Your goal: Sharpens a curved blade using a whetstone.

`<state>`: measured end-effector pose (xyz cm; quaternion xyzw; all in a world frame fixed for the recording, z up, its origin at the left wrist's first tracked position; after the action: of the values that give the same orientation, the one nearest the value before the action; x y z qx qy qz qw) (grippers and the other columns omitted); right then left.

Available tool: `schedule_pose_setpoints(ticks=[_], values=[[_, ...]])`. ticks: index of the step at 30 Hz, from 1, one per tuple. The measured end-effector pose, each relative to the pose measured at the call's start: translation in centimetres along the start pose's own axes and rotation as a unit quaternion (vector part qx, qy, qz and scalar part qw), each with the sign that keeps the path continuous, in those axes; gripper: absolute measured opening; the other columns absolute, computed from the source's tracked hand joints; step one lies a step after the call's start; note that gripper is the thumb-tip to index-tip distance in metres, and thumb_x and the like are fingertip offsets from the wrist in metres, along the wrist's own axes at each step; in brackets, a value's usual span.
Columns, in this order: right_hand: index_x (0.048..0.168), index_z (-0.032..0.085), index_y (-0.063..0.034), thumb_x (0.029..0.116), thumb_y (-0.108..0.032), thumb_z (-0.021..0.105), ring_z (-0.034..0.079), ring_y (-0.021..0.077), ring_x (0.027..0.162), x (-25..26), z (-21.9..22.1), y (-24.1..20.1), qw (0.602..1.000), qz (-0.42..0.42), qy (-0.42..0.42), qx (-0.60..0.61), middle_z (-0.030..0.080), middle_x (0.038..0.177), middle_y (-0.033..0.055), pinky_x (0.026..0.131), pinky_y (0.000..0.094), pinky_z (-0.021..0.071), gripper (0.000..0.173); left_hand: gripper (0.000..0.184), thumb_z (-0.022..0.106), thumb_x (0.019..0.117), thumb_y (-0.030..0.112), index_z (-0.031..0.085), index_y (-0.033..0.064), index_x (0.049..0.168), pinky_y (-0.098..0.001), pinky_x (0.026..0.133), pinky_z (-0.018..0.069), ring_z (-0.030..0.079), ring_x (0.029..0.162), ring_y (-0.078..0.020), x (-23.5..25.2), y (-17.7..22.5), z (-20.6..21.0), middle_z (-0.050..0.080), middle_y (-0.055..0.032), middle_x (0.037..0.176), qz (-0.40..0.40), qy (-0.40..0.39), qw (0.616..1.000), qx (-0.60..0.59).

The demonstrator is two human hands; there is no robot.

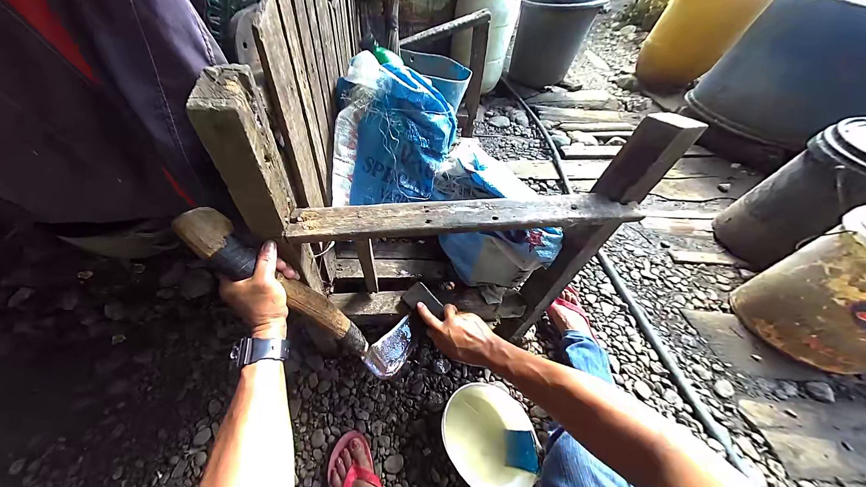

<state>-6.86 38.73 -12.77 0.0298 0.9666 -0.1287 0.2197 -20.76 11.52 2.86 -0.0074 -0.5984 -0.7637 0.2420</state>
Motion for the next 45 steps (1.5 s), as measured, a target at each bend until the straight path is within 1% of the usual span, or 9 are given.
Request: schedule_pose_setpoints(ticks=[5, 11, 17, 23, 29, 32, 35, 40, 45], values=[[0.165, 0.022, -0.0143, 0.1119, -0.035, 0.030, 0.058, 0.0511, 0.124, 4.3, -3.2, 1.8, 0.995, 0.081, 0.015, 0.053, 0.054, 0.139, 0.0348, 0.102, 0.0627, 0.0457, 0.058, 0.008, 0.058, 0.0986, -0.002, 0.052, 0.0029, 0.096, -0.0261, 0.045, 0.0565, 0.059, 0.041, -0.0105, 0.0, -0.1, -0.1, 0.056, 0.0026, 0.053, 0.006, -0.003, 1.000, 0.002], [0.166, 0.019, -0.0158, 0.1116, -0.031, 0.034, 0.062, 0.0556, 0.109, -0.2, 0.0, -0.5, 1.000, -0.007, -0.014, 0.004, 0.051, 0.136, 0.0402, 0.091, 0.0642, 0.0493, 0.058, 0.009, 0.059, 0.0984, -0.003, 0.051, 0.0015, 0.099, -0.0246, 0.045, 0.0566, 0.059, 0.041, -0.0090, -0.1, -0.1, -0.1, 0.056, 0.0031, 0.053, -0.005, 0.007, 1.000, 0.006], [0.165, 0.021, -0.0124, 0.1121, -0.033, 0.030, 0.058, 0.0503, 0.125, 4.6, -3.2, 1.0, 0.994, 0.088, 0.018, 0.066, 0.052, 0.142, 0.0354, 0.102, 0.0615, 0.0460, 0.058, 0.008, 0.059, 0.0998, -0.001, 0.051, 0.0017, 0.099, -0.0253, 0.045, 0.0565, 0.059, 0.041, -0.0094, -0.1, 0.2, -0.1, 0.056, 0.0029, 0.054, -0.006, 0.008, 1.000, 0.015], [0.166, 0.017, -0.0160, 0.1114, -0.028, 0.034, 0.061, 0.0559, 0.112, -0.1, 0.0, -1.1, 1.000, 0.003, -0.020, 0.014, 0.049, 0.137, 0.0403, 0.092, 0.0647, 0.0491, 0.059, 0.008, 0.059, 0.0989, -0.003, 0.051, 0.0007, 0.099, -0.0251, 0.044, 0.0564, 0.058, 0.041, -0.0092, 0.0, 0.2, -0.1, 0.055, 0.0029, 0.054, -0.005, 0.008, 1.000, 0.014], [0.166, 0.019, -0.0139, 0.1124, -0.032, 0.029, 0.057, 0.0499, 0.126, 4.1, -3.3, 0.7, 0.992, 0.102, 0.015, 0.079, 0.049, 0.145, 0.0349, 0.104, 0.0606, 0.0458, 0.057, 0.008, 0.058, 0.0992, -0.003, 0.052, 0.0014, 0.097, -0.0251, 0.044, 0.0562, 0.058, 0.041, -0.0092, -0.2, 0.3, 0.1, 0.055, 0.0030, 0.053, -0.001, 0.010, 1.000, 0.012], [0.166, 0.018, -0.0147, 0.1116, -0.028, 0.034, 0.059, 0.0557, 0.117, 1.3, -0.8, -0.5, 0.998, 0.043, -0.003, 0.049, 0.048, 0.140, 0.0396, 0.096, 0.0651, 0.0483, 0.058, 0.008, 0.059, 0.0996, -0.002, 0.052, 0.0013, 0.098, -0.0244, 0.044, 0.0558, 0.058, 0.040, -0.0088, -0.2, 0.2, 0.2, 0.056, 0.0031, 0.053, -0.011, 0.015, 1.000, 0.013], [0.167, 0.015, -0.0176, 0.1117, -0.029, 0.034, 0.060, 0.0555, 0.113, 0.2, 0.1, -1.1, 0.999, 0.012, -0.024, 0.017, 0.048, 0.139, 0.0398, 0.093, 0.0643, 0.0489, 0.059, 0.008, 0.059, 0.0995, -0.002, 0.051, 0.0006, 0.100, -0.0248, 0.045, 0.0564, 0.058, 0.041, -0.0092, -0.1, 0.2, 0.2, 0.055, 0.0027, 0.054, -0.011, 0.012, 1.000, 0.014], [0.166, 0.020, -0.0133, 0.1124, -0.033, 0.031, 0.056, 0.0494, 0.128, 3.9, -3.2, 0.6, 0.991, 0.103, 0.013, 0.081, 0.050, 0.145, 0.0347, 0.105, 0.0603, 0.0450, 0.058, 0.008, 0.059, 0.0987, -0.002, 0.052, 0.0011, 0.098, -0.0248, 0.045, 0.0563, 0.059, 0.041, -0.0092, -0.2, 0.4, 0.1, 0.056, 0.0028, 0.053, 0.000, 0.009, 1.000, 0.015], [0.166, 0.016, -0.0152, 0.1114, -0.029, 0.035, 0.061, 0.0554, 0.112, 0.1, 0.8, -1.3, 1.000, 0.008, -0.013, 0.024, 0.049, 0.137, 0.0401, 0.092, 0.0637, 0.0497, 0.060, 0.009, 0.061, 0.0993, -0.001, 0.052, 0.0001, 0.101, -0.0244, 0.044, 0.0560, 0.058, 0.041, -0.0085, -0.2, 0.3, 0.1, 0.055, 0.0026, 0.054, -0.012, 0.017, 1.000, 0.019]])
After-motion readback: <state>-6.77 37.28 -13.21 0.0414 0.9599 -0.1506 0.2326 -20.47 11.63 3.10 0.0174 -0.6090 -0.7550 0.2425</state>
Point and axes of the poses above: each hand's wrist, its own x-axis towards the middle knuckle, its own z-axis out of the palm, y = z × x, the point moved 10 cm from there along x, towards the middle knuckle
